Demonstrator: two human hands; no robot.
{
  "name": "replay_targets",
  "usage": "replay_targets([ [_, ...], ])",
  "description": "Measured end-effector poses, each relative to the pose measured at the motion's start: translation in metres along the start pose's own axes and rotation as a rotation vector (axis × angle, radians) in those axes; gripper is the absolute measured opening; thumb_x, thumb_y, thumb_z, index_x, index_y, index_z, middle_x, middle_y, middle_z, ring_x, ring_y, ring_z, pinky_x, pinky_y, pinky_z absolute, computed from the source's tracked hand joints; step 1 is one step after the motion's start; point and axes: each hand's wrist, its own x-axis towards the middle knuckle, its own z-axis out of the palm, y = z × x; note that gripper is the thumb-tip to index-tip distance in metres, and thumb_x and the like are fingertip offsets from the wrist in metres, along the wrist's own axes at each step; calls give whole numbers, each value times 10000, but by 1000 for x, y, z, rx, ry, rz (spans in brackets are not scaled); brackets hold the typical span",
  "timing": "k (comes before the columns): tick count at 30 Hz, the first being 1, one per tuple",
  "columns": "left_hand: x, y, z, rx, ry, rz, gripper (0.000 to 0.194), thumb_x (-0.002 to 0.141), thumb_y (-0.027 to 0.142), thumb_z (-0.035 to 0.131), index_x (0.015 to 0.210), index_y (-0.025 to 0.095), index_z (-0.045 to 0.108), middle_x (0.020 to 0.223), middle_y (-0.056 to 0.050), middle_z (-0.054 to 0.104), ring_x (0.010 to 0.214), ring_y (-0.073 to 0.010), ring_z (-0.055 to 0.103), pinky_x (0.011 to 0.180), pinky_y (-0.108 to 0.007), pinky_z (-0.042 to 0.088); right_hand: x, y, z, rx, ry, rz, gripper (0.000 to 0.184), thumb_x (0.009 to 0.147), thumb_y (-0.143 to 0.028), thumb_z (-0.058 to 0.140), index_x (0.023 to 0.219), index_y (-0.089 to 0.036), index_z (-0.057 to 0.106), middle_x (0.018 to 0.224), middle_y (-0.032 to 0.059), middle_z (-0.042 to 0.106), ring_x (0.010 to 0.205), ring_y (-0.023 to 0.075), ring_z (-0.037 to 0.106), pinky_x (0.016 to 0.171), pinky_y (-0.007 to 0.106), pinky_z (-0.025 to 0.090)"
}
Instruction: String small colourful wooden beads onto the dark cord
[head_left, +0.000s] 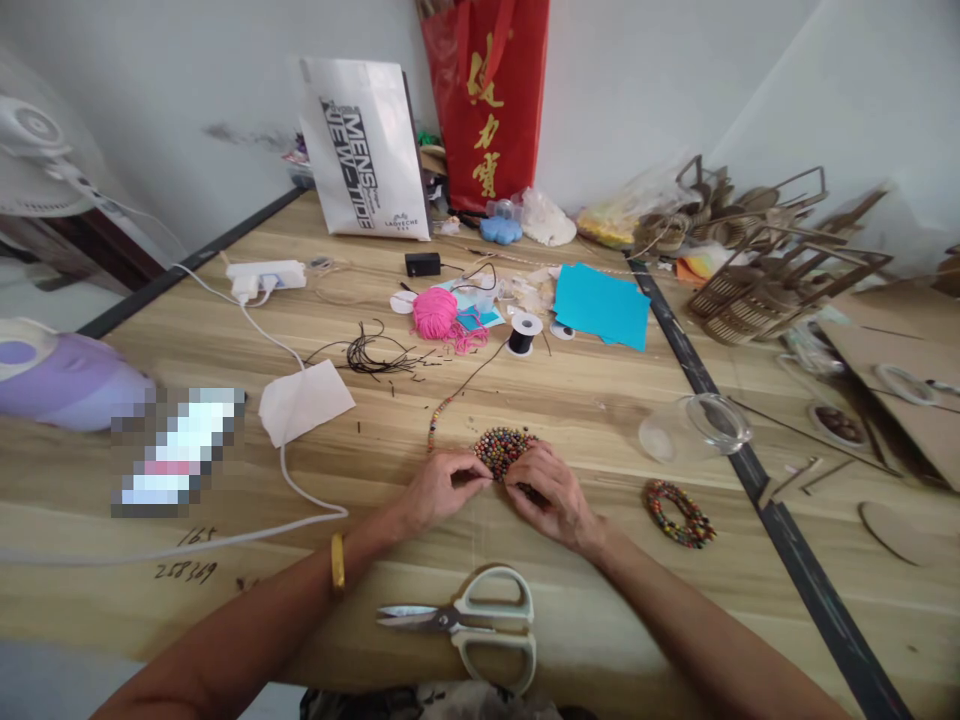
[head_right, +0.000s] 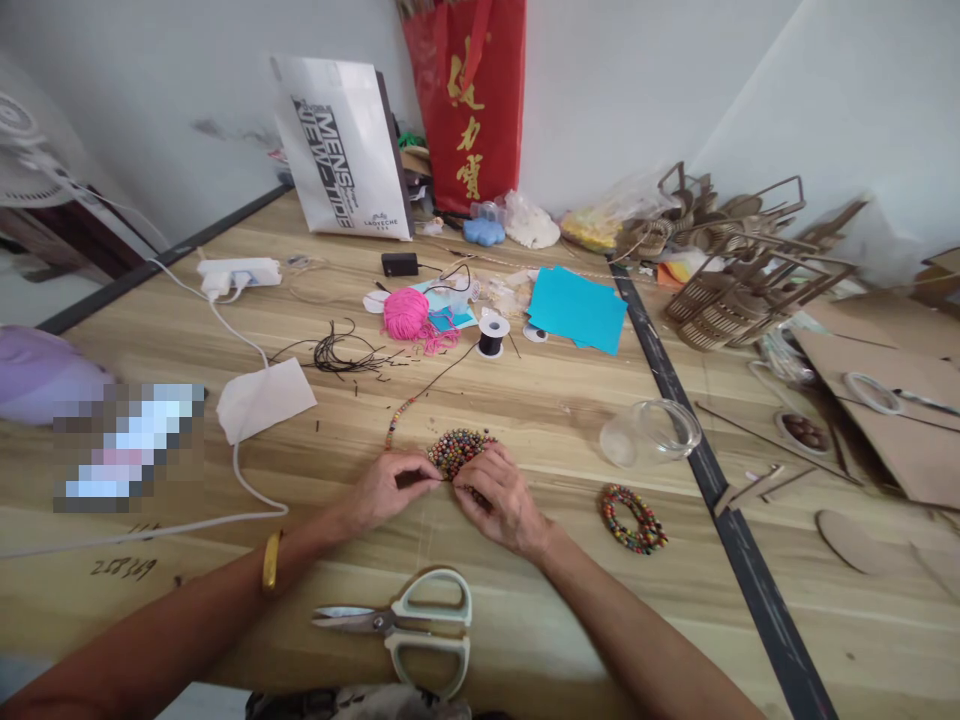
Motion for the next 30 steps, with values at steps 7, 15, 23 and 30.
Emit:
replay_targets([
  [7, -2, -4, 4, 59, 18, 81, 66, 756, 110, 638, 768, 133, 698, 753, -50, 707, 707, -151, 628, 700, -255, 484, 3, -1, 0, 78, 33, 7, 97, 848, -134, 570, 921, -194, 590, 800, 54, 660, 784, 176, 602, 784, 361, 475],
  [15, -3, -7, 7, 87, 5, 105, 66, 770, 127, 633, 770, 137, 698, 742, -50, 699, 709, -153, 627, 703, -265, 492, 4, -6, 0, 108, 7, 1, 100, 854, -128, 561, 925, -188, 598, 805, 61, 666, 803, 184, 601, 770, 360, 486],
  [23, -3, -8, 7, 101, 7, 128, 66, 766, 120, 634, 753, 138, 696, 714, -42, 689, 680, -142, 617, 672, -250, 479, 3, -6, 1, 117, 7, -9, 133, 838, -106, 573, 945, -182, 596, 815, 63, 665, 814, 186, 591, 770, 366, 482],
  [30, -3, -6, 8, 113, 3, 147, 70, 766, 120, 630, 735, 144, 688, 695, -35, 683, 663, -139, 607, 657, -249, 470, 3, -6, 1, 117, -6, 1, 114, 845, -117, 568, 934, -182, 598, 808, 58, 659, 806, 179, 587, 764, 357, 479],
])
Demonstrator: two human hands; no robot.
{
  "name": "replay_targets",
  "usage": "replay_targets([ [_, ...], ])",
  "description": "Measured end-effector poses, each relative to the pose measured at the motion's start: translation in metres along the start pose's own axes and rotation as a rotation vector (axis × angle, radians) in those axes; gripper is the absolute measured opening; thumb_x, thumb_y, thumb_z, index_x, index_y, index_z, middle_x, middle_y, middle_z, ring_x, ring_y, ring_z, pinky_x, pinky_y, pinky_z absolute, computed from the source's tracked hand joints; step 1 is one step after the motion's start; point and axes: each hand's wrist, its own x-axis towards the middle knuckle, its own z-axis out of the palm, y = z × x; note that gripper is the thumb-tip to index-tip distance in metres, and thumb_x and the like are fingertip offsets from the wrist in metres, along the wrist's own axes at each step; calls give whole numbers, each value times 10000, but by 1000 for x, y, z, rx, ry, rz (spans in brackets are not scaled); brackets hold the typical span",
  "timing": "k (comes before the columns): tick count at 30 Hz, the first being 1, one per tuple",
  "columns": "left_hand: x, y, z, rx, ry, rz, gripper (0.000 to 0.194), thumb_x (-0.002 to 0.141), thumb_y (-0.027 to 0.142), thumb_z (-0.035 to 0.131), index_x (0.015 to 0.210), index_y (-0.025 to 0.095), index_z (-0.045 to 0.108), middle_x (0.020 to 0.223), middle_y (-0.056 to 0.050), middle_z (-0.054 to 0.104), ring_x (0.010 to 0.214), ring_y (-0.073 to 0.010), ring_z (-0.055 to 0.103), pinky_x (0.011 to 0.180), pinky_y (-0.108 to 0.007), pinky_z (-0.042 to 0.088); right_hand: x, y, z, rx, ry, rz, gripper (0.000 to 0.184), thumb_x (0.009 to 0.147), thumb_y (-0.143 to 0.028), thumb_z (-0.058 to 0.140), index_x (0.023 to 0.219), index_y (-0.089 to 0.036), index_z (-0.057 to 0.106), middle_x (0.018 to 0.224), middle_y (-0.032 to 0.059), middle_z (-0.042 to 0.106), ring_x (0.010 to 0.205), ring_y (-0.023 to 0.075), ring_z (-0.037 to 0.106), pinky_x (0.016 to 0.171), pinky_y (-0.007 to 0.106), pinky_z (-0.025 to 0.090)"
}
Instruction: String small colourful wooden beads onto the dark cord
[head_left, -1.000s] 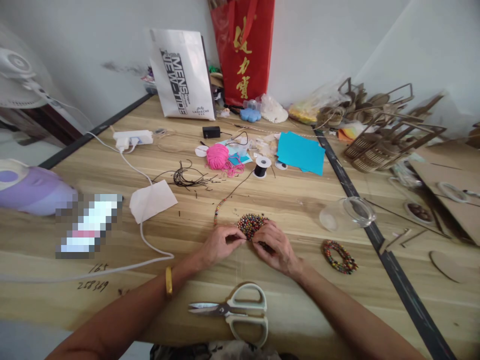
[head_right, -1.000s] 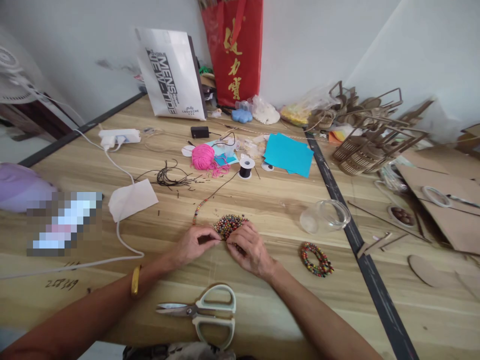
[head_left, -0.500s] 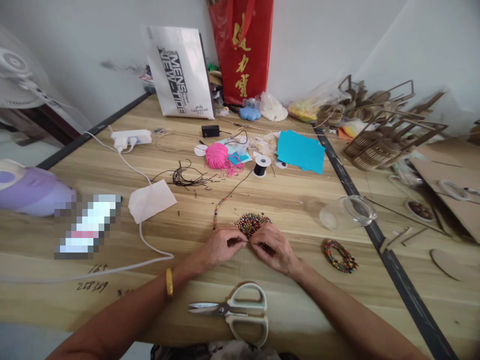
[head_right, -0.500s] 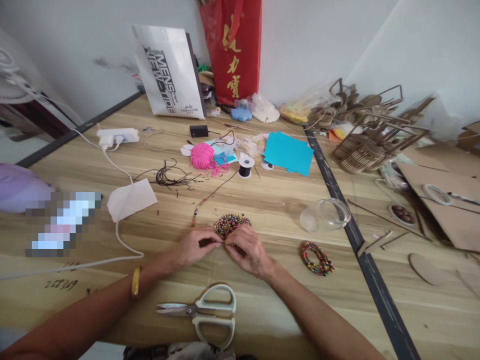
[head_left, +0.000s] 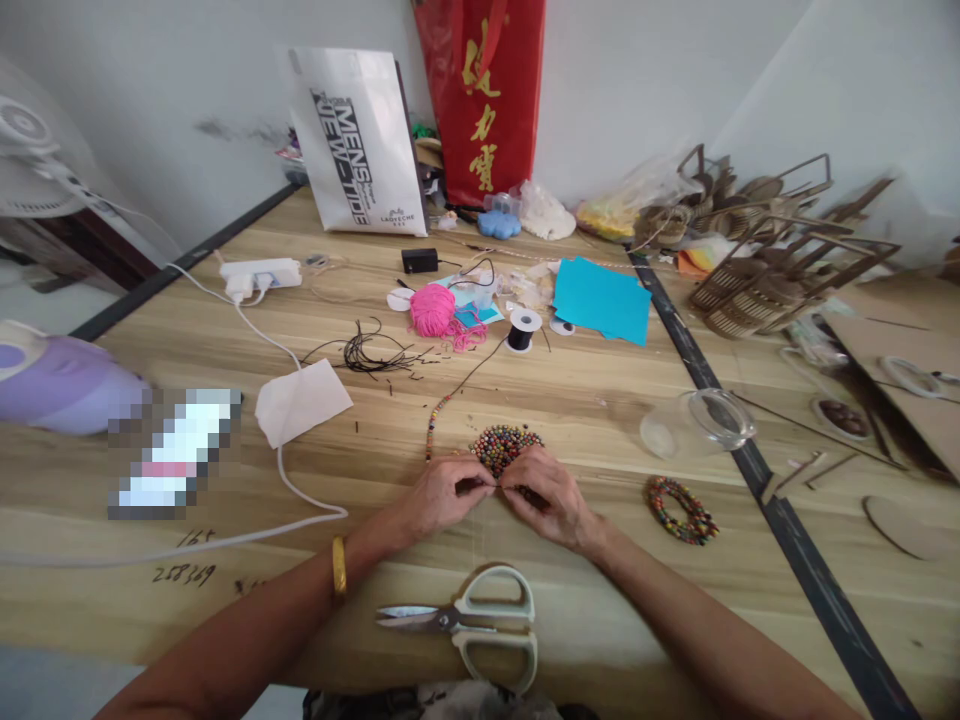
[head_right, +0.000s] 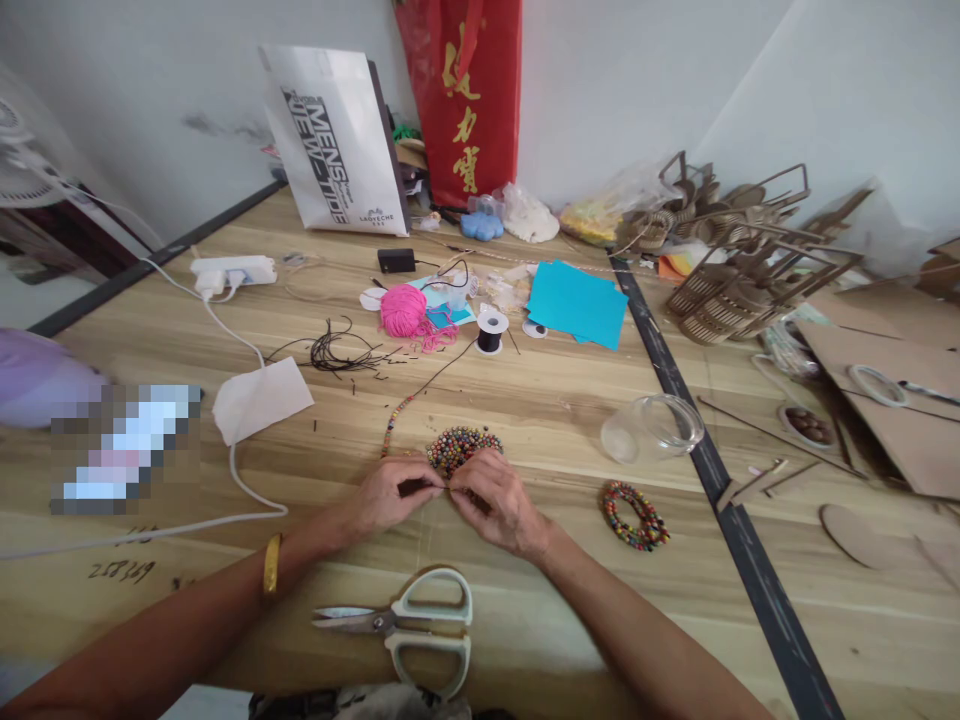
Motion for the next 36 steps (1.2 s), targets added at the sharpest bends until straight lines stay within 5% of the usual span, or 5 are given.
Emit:
replay_targets([
  [36, -1, 2, 2, -30, -31, -66, 59, 781, 173, 649, 755, 144, 692, 725, -48, 692, 709, -156, 616, 709, -264, 474, 1, -1, 0, -3, -55, 2, 111, 863, -123, 562, 933, -190, 614, 828, 65, 661, 810, 187, 585, 757, 366, 486],
])
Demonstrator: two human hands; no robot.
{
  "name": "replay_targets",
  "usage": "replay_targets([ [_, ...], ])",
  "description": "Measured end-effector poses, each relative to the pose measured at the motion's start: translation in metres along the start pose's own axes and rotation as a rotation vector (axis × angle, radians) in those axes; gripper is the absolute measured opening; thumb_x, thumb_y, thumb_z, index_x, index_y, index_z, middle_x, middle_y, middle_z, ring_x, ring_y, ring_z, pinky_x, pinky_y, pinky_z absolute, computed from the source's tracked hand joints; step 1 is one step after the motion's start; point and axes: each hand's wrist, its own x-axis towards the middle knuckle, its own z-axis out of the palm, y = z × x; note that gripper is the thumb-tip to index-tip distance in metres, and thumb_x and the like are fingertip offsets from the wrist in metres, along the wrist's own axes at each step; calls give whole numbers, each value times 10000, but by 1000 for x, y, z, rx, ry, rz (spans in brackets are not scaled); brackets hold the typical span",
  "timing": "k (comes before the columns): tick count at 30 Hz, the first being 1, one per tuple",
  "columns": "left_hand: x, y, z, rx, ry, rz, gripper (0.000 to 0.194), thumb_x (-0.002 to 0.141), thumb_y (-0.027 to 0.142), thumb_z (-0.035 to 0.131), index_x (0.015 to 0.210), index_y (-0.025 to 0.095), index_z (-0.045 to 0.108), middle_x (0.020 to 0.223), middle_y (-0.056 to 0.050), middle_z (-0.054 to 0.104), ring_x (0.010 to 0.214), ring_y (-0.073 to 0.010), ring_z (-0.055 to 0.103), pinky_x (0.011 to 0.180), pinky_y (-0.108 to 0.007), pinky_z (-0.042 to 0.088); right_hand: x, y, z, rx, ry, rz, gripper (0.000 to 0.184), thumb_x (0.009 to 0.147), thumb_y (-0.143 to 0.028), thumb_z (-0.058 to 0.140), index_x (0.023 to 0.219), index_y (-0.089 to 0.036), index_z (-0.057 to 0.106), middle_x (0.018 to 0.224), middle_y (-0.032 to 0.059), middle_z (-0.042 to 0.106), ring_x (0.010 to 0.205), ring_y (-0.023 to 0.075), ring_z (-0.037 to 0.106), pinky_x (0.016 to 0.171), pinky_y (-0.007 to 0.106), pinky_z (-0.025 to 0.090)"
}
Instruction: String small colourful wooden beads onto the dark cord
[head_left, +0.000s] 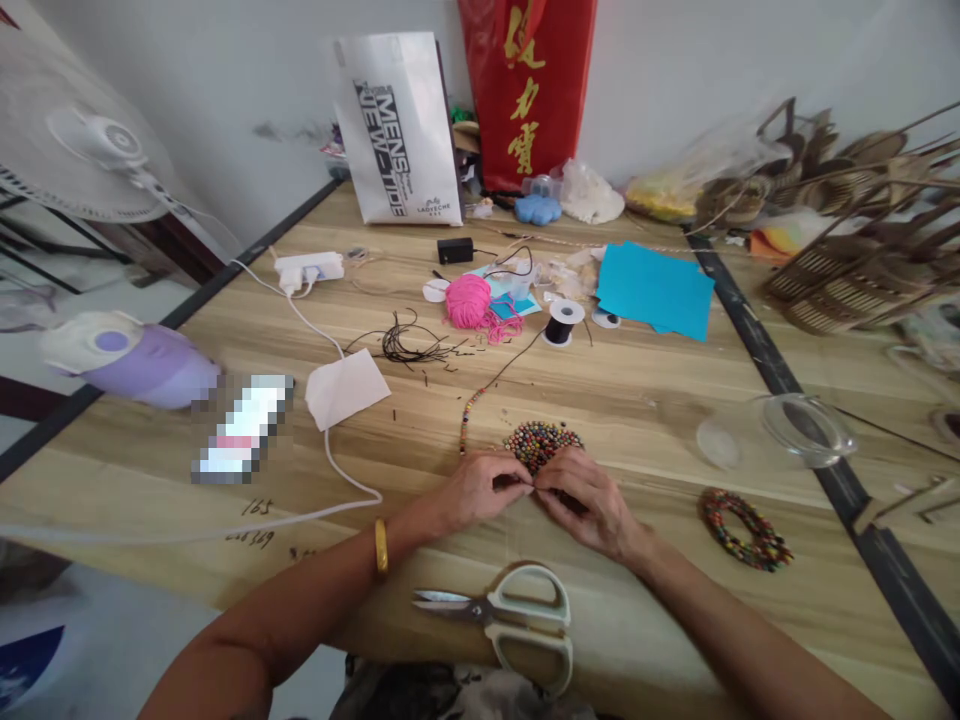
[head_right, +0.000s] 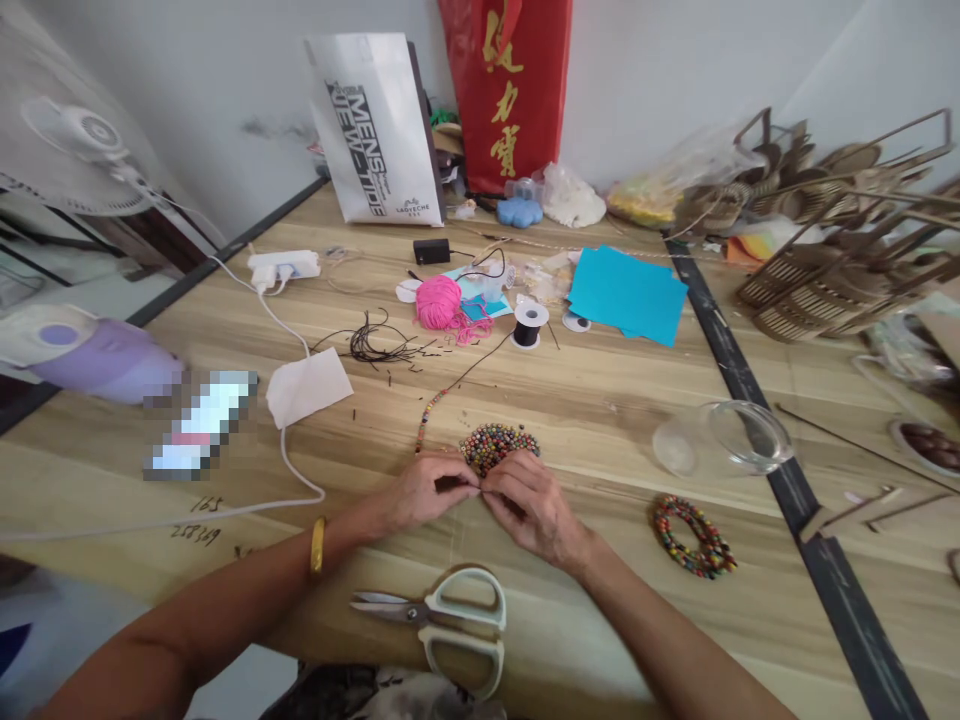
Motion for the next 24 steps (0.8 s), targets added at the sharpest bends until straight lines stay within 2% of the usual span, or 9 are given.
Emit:
replay_targets([
  [24, 3, 0, -3, -37, -1, -39, 71, 755, 138, 623, 768, 160, 689, 749, -32, 704, 692, -139, 621, 681, -248, 492, -2, 3, 0, 22, 46, 45, 106, 876, -141, 552, 968, -177, 588, 839, 70, 655, 841, 181, 588, 779, 344, 497],
])
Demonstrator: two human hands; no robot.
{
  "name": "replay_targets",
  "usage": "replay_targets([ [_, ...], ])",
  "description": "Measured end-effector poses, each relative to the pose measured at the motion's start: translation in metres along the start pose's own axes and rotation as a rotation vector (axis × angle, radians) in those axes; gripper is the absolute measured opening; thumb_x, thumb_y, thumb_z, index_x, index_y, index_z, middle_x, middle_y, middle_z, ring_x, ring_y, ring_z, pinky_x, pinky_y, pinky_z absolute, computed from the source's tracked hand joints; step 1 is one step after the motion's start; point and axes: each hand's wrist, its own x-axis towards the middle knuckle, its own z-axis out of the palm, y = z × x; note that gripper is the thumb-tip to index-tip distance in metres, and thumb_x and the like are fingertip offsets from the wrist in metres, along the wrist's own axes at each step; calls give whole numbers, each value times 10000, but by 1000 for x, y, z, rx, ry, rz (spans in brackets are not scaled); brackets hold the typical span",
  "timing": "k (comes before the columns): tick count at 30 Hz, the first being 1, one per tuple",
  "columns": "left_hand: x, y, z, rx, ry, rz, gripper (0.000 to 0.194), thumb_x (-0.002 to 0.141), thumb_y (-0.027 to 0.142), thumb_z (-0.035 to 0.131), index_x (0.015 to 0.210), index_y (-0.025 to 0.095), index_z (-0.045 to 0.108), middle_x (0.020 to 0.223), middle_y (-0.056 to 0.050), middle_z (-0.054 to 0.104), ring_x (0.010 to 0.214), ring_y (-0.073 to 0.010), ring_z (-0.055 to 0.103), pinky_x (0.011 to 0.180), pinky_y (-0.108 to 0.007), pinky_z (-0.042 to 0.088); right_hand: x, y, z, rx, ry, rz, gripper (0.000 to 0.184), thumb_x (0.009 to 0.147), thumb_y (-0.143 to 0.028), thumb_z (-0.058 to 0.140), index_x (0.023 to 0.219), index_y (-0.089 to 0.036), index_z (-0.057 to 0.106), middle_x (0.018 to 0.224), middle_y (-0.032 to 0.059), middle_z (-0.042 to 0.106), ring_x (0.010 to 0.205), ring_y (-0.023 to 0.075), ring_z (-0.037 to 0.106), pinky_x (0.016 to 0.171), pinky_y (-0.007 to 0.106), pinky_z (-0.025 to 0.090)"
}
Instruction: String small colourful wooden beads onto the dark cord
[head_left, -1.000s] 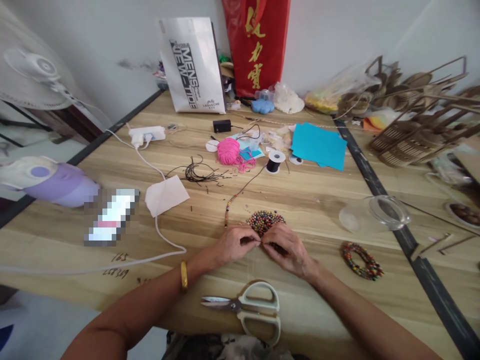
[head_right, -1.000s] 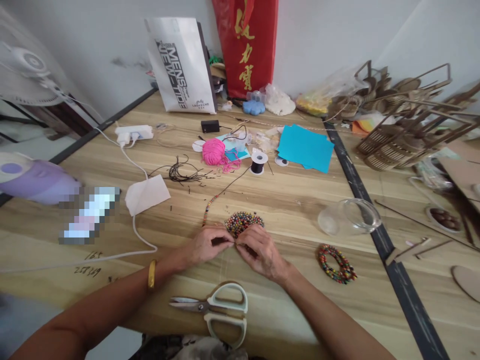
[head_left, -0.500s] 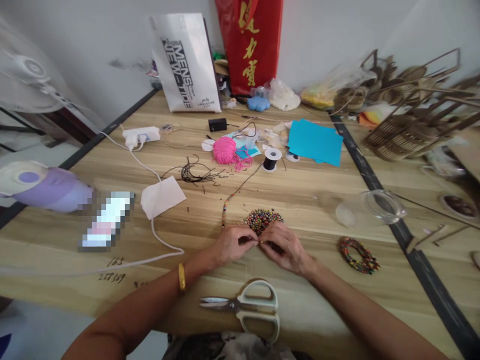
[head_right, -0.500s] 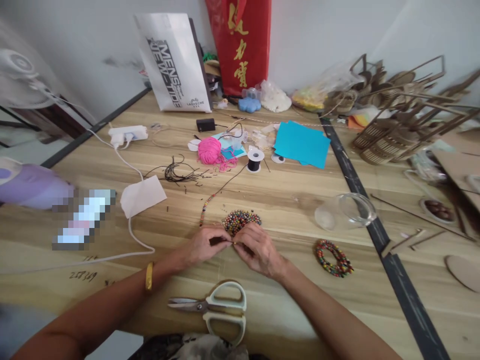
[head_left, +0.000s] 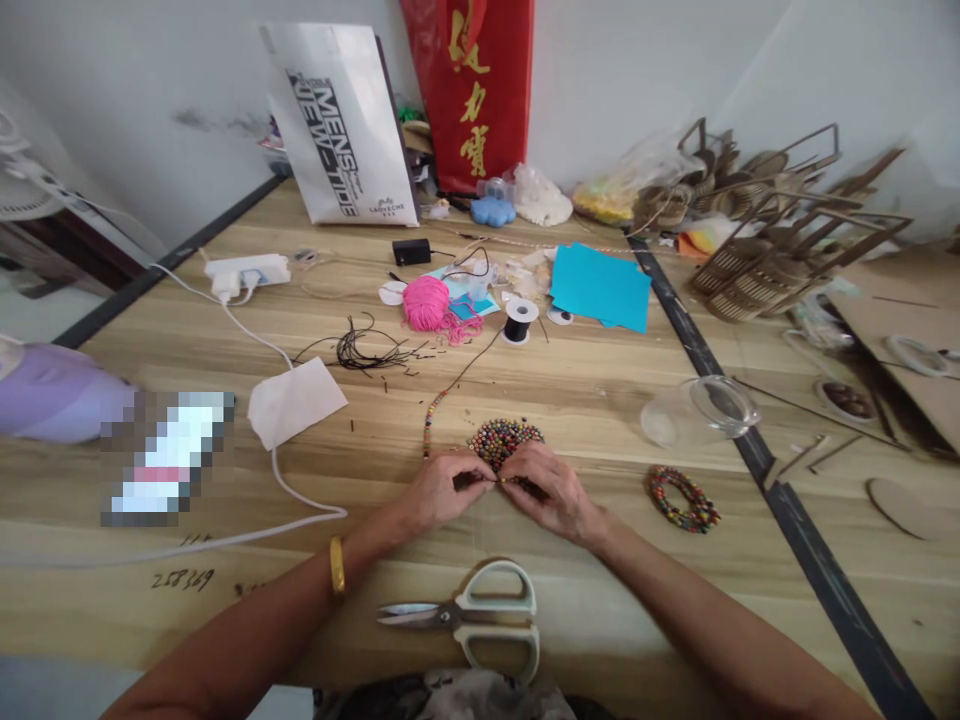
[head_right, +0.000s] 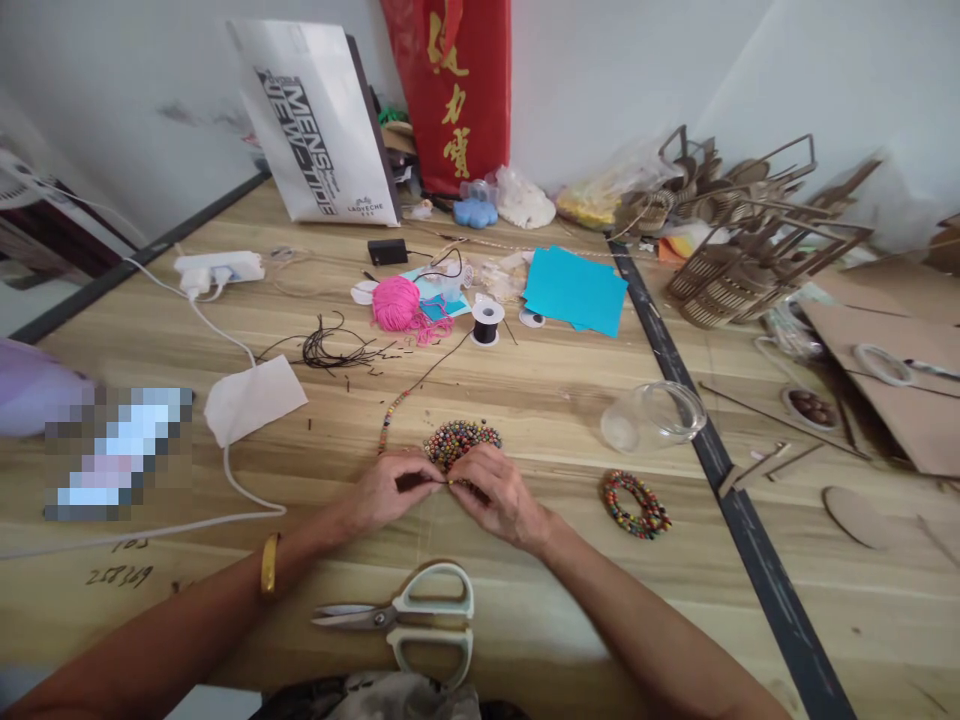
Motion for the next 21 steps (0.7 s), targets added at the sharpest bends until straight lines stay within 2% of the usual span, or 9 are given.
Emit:
replay_targets([
  [21, 0, 0, 0, -21, -5, -13, 64, 758, 123, 629, 769, 150, 686, 742, -32, 692, 686, -136, 610, 673, -245, 484, 0, -1, -1, -10, 3, -29, 110, 885, -135, 550, 974, -181, 594, 872, 77, 649, 826, 176, 579, 745, 330, 497],
])
